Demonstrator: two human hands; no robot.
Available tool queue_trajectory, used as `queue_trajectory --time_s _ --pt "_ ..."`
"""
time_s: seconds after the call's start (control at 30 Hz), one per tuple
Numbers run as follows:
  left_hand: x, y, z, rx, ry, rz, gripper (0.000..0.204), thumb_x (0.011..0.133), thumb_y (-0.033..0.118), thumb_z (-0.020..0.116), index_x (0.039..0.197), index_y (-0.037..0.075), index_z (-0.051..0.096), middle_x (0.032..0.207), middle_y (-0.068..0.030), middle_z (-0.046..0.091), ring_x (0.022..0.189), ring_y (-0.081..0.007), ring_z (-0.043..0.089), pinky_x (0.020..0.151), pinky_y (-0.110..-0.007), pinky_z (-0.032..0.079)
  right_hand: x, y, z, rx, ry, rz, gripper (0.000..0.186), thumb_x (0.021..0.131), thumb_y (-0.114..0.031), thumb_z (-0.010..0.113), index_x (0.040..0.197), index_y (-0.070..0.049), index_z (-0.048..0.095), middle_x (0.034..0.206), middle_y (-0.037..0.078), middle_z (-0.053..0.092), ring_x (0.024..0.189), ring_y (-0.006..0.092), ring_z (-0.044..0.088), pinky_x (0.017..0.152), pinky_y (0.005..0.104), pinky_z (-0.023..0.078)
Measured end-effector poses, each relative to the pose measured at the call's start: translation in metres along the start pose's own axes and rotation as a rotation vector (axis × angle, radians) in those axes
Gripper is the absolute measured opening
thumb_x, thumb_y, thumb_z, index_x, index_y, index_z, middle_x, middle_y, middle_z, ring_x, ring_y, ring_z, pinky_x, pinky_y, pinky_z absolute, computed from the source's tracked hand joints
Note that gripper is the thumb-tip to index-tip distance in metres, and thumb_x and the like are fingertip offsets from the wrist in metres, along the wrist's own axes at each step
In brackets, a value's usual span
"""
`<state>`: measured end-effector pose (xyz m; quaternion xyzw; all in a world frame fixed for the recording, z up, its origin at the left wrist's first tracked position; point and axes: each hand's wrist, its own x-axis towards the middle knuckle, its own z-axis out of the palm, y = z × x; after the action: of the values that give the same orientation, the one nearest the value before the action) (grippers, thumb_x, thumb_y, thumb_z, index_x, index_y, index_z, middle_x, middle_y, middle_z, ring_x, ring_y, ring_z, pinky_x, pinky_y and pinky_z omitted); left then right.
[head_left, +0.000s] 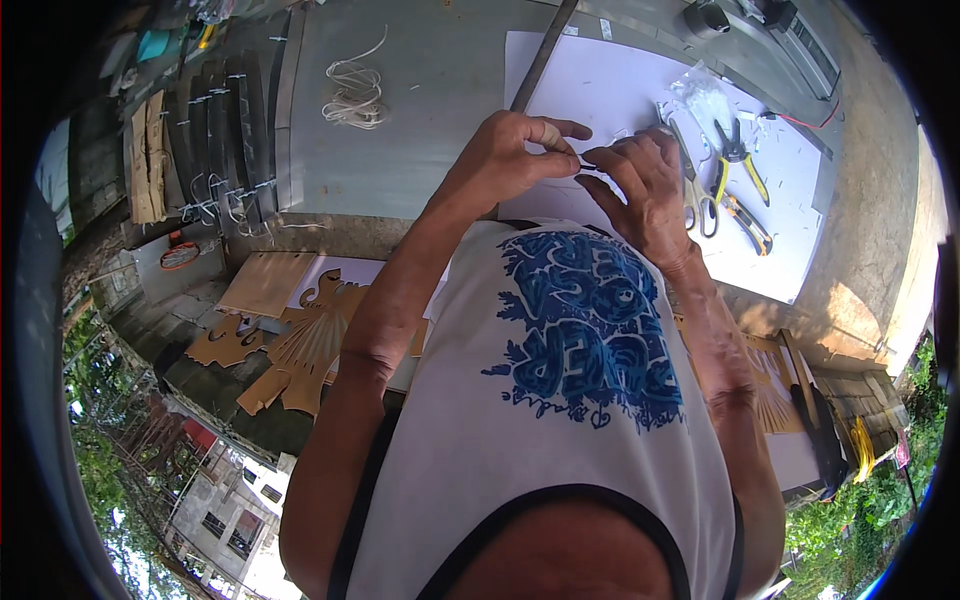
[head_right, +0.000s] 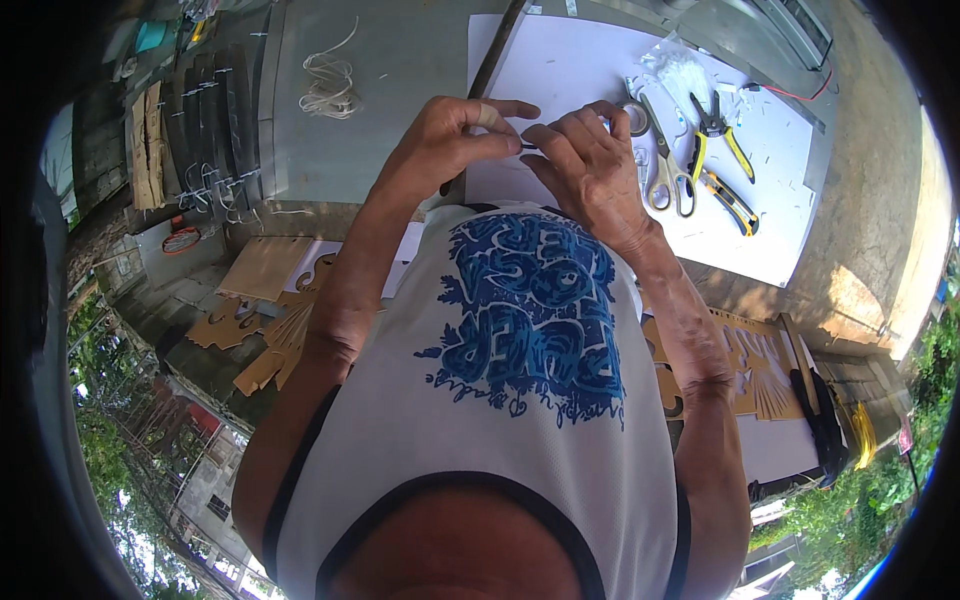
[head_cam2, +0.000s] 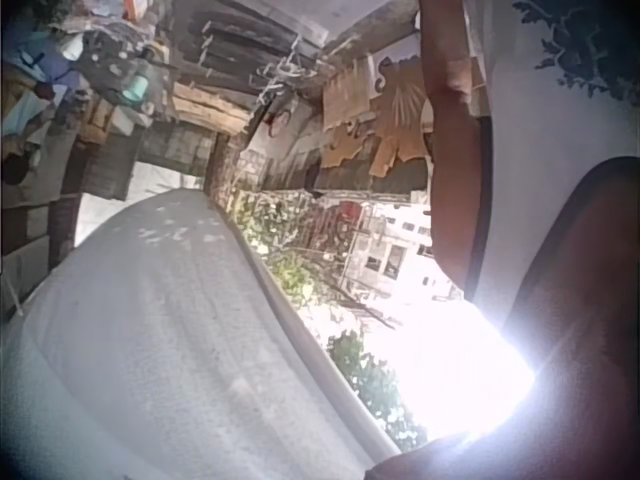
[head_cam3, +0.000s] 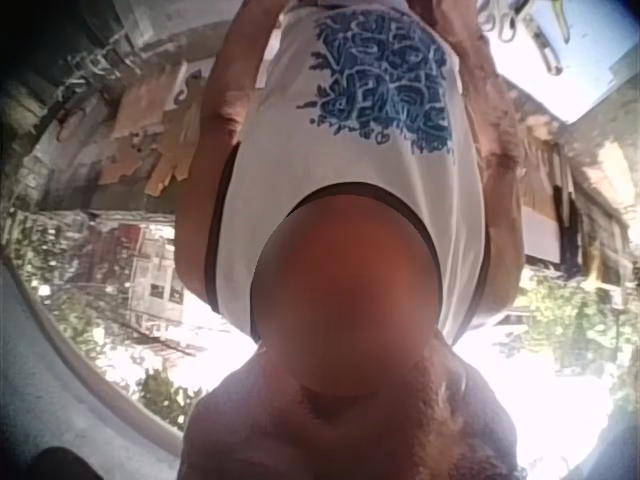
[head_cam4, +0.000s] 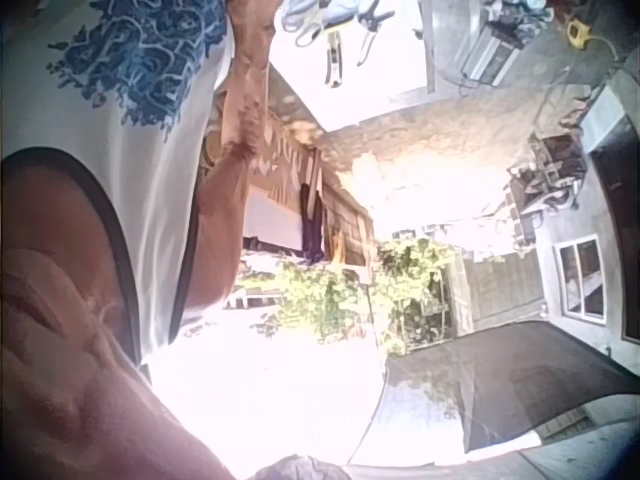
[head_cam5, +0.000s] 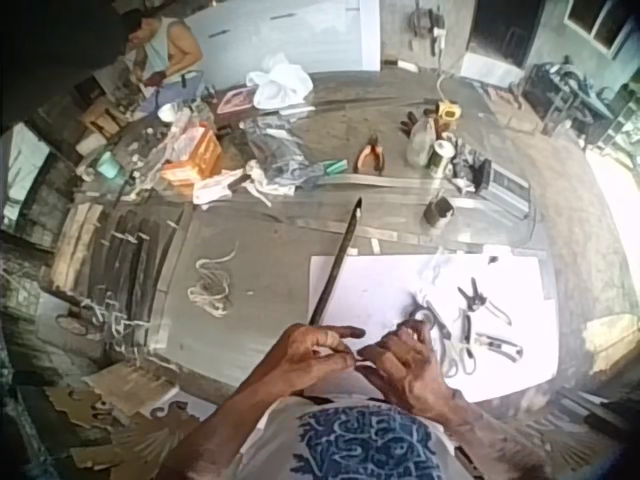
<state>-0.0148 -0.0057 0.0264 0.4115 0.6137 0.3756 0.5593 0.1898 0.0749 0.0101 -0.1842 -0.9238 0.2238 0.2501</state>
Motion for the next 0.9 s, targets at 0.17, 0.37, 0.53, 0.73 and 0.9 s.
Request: queue_trajectory --time_s 0.17,0.37,0.53,0.73,0.9 --pt "-0.001 -0.004 -0.001 0.018 -0.011 0.022 0.017 0.082 0.010 0.073 0.089 -0.005 0.077 0.125 -0.0121 0.071 0.100 -0.0210 0.069 0.085 -0.028 0.052 0.001 0.002 -0.002 -0.077 0.049 -0.111 0.024 0.075 -0.009 0.079 0.098 -0.013 0.071 0.092 0.000 0.065 0.088 0.0190 0.061 0.091 0.0423 0.041" --pt "-0.006 0.002 0.004 0.136 0.078 0.030 0.011 0.081 0.009 0.077 0.089 0.003 0.079 0.126 -0.0094 0.071 0.090 -0.0151 0.064 0.069 -0.029 0.052 0.003 -0.004 -0.003 0.141 0.015 0.090 0.014 0.078 -0.007 0.079 0.091 -0.010 0.075 0.089 0.000 0.068 0.085 0.0182 0.062 0.088 0.0381 0.042" --pt "-0.003 -0.011 0.019 0.509 0.250 0.492 0.010 0.082 0.010 0.078 0.092 0.006 0.079 0.123 -0.0026 0.072 0.090 -0.0195 0.061 0.076 -0.032 0.053 -0.001 -0.001 0.000 0.360 0.032 0.369 0.007 0.083 -0.008 0.078 0.089 -0.006 0.076 0.081 0.003 0.070 0.082 0.0193 0.062 0.085 0.0367 0.042" --pt "-0.001 -0.015 0.025 0.647 0.281 0.561 0.011 0.080 0.010 0.078 0.091 0.006 0.078 0.120 0.0012 0.073 0.095 -0.0214 0.060 0.082 -0.034 0.054 -0.006 0.002 0.004 0.470 -0.034 0.514 0.006 0.085 -0.009 0.075 0.089 -0.004 0.076 0.083 0.008 0.071 0.082 0.0205 0.063 0.078 0.0371 0.047" --pt "-0.001 -0.019 0.023 0.673 0.242 0.596 0.008 0.080 0.006 0.077 0.086 0.002 0.075 0.121 -0.0007 0.073 0.093 -0.0225 0.060 0.081 -0.034 0.054 -0.005 -0.001 0.005 0.532 -0.074 0.614 0.011 0.086 -0.012 0.074 0.089 -0.001 0.075 0.085 0.012 0.071 0.082 0.0254 0.065 0.077 0.0395 0.049"
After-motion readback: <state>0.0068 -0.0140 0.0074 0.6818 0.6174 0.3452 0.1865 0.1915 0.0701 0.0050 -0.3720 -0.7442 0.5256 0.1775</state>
